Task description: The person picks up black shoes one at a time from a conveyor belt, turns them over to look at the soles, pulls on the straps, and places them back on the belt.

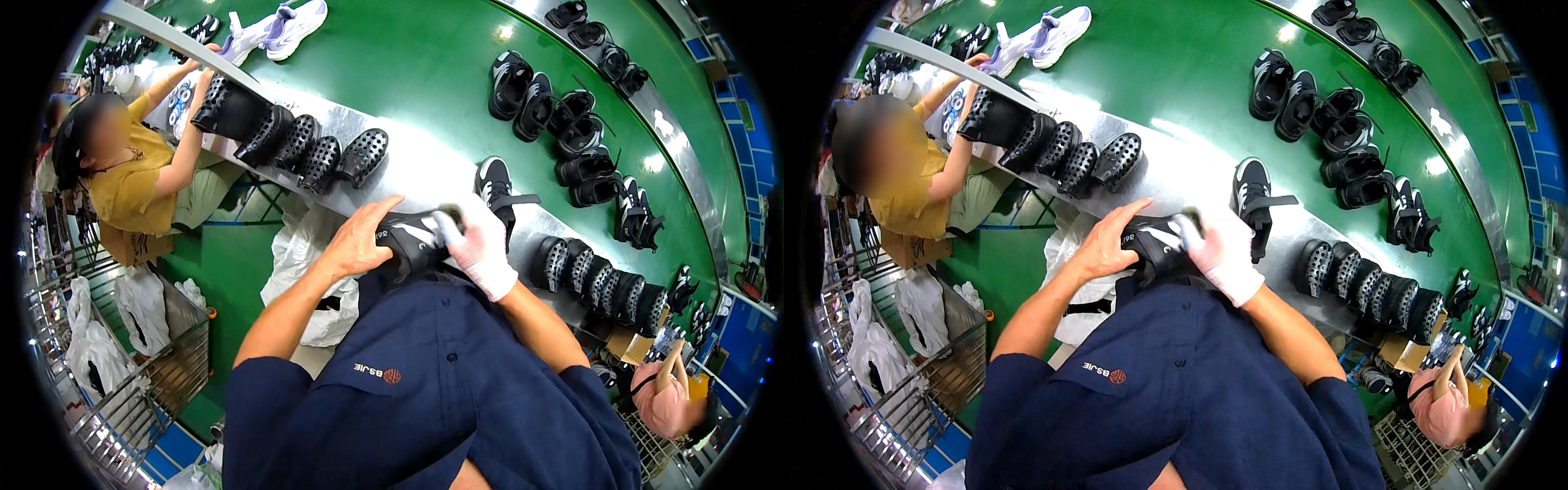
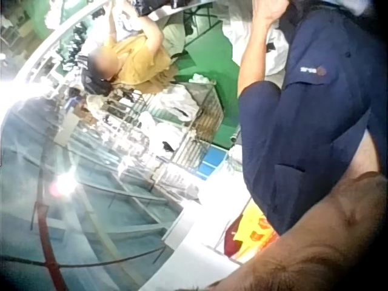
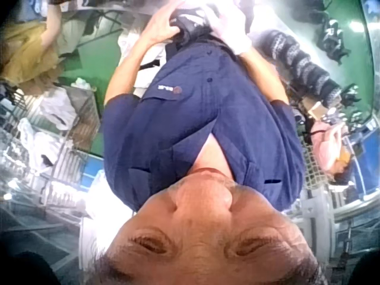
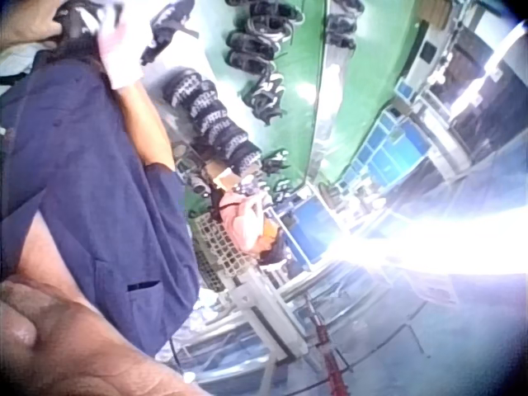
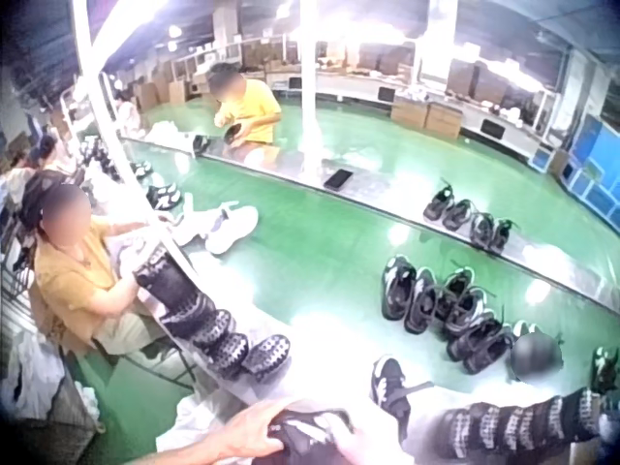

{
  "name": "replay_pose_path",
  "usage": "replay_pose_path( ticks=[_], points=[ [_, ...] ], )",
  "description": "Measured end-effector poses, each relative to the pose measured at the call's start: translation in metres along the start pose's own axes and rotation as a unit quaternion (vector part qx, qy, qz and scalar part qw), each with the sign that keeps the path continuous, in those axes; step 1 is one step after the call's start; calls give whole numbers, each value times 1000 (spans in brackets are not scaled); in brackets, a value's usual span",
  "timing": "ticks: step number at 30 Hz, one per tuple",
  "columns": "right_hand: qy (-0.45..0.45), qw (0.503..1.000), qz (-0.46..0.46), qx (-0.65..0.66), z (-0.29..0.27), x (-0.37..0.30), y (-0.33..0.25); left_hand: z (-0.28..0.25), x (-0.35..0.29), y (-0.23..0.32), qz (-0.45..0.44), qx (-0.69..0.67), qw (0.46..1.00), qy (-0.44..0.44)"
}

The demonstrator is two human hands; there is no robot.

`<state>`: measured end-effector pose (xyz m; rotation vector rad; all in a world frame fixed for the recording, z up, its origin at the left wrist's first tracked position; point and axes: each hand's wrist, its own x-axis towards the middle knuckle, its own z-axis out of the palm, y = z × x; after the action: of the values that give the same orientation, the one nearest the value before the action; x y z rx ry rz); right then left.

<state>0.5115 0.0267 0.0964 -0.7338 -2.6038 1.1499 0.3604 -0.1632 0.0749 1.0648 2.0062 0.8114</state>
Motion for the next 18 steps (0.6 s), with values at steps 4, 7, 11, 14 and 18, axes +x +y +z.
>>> replay_pose_path(
  ticks=[4, 7, 11, 14, 18],
  points=[
    [16, 990, 96, 100, 8, -18, 34, 49, 5, -28, -122, -35, 987, 97],
    [-37, 988, 129, 72, 30, -24, 56, 69, 47, -26, -242, -78, 962, 100],
    [-21, 983, 162, 87, 48, -16, 60, 65, 91, -26, -336, -32, 940, 44],
    [-15, 970, 217, 108, 24, -25, 62, 67, 69, -18, -227, 176, 946, 150],
    [-32, 970, 225, 84, 17, -39, 67, 64, 50, -10, -13, 162, 955, 248]
  ],
)
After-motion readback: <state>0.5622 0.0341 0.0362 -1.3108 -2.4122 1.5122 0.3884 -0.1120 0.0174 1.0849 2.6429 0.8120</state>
